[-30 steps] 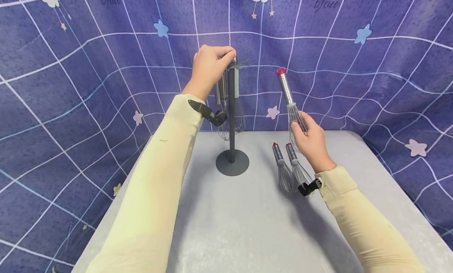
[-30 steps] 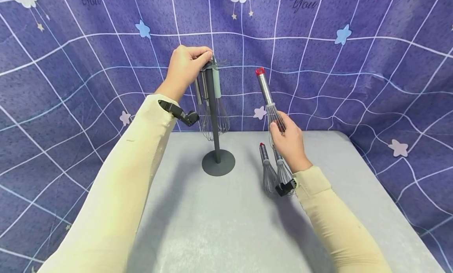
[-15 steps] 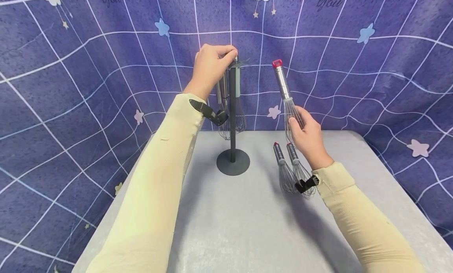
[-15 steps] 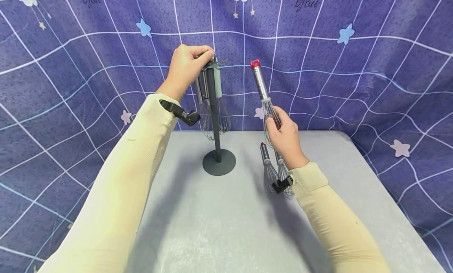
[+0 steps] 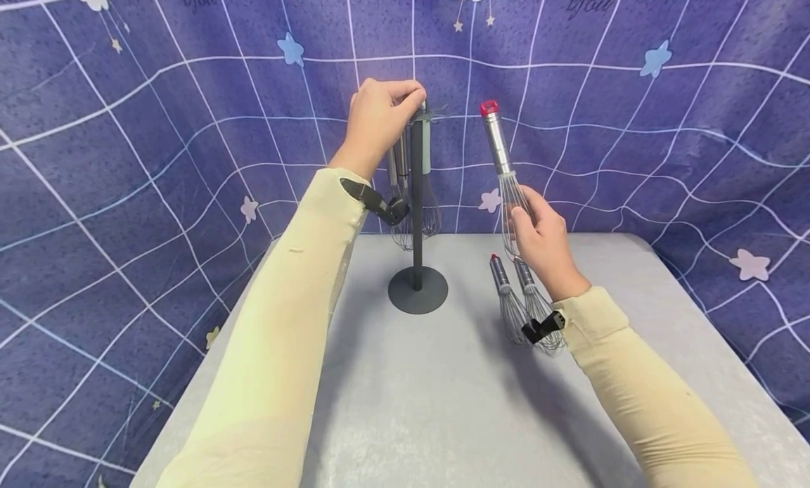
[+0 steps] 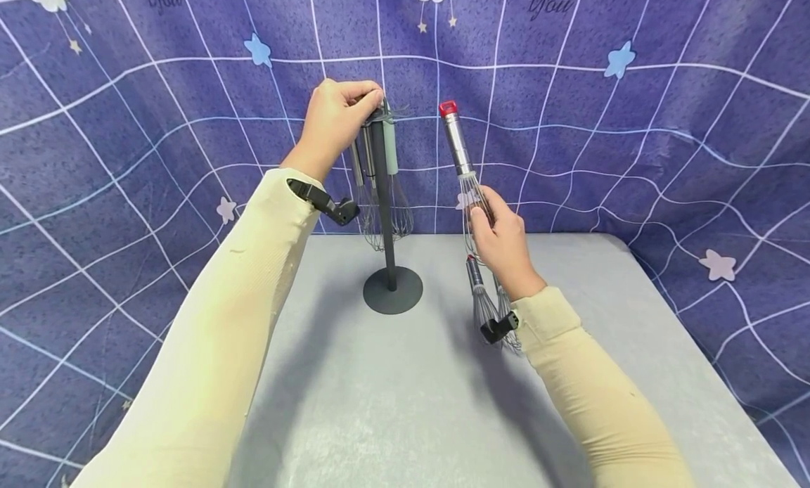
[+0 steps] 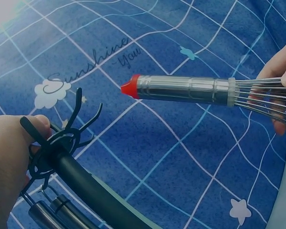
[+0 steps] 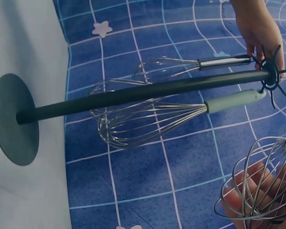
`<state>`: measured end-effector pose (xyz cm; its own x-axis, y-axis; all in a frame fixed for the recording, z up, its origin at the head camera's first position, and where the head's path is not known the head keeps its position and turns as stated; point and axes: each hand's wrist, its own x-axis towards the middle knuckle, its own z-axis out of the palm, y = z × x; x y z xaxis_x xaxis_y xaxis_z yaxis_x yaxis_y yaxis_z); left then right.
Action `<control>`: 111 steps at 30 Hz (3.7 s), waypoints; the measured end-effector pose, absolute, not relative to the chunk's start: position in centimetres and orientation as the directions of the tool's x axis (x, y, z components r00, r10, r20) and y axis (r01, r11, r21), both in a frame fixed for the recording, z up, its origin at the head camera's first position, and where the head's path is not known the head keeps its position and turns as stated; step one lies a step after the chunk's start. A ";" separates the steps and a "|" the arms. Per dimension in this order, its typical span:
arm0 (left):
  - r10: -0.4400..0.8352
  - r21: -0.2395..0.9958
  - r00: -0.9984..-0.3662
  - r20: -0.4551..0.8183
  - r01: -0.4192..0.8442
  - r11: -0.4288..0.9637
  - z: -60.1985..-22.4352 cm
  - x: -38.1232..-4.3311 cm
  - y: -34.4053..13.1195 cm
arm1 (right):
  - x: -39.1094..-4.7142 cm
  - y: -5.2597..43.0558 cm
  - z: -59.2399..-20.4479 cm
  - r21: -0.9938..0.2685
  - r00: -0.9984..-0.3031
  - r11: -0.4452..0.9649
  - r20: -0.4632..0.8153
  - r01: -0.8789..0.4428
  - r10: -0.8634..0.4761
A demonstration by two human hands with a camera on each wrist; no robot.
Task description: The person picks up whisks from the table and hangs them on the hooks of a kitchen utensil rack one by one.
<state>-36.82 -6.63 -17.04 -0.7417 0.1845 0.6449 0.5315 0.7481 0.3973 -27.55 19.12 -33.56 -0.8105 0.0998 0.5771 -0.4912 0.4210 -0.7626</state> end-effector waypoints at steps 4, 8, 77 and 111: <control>0.189 0.391 -0.738 0.648 0.535 0.749 -17.0 -36.9 -6.6 | -27.0 18.4 -32.7 -0.766 -0.814 0.405 0.575 -0.500 0.083; 0.191 0.393 -0.737 0.649 0.540 0.744 -17.0 -36.9 -6.7 | -25.5 17.4 -31.3 -0.763 -0.814 0.395 0.578 -0.512 0.062; 0.177 0.405 -0.742 0.646 0.531 0.744 -17.2 -37.2 -6.4 | -30.7 14.3 -34.8 -0.845 -0.866 0.195 0.474 -0.498 -0.160; 0.158 0.425 -0.751 0.642 0.519 0.741 -17.3 -37.2 -6.3 | -30.9 16.1 -36.1 -0.851 -0.870 0.181 0.485 -0.492 -0.087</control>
<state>-37.20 -6.29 -17.26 -0.7506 0.1579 0.6417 0.5194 0.7412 0.4252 -30.88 16.15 -36.06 -0.8702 -0.0868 0.4849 -0.4924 0.1808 -0.8514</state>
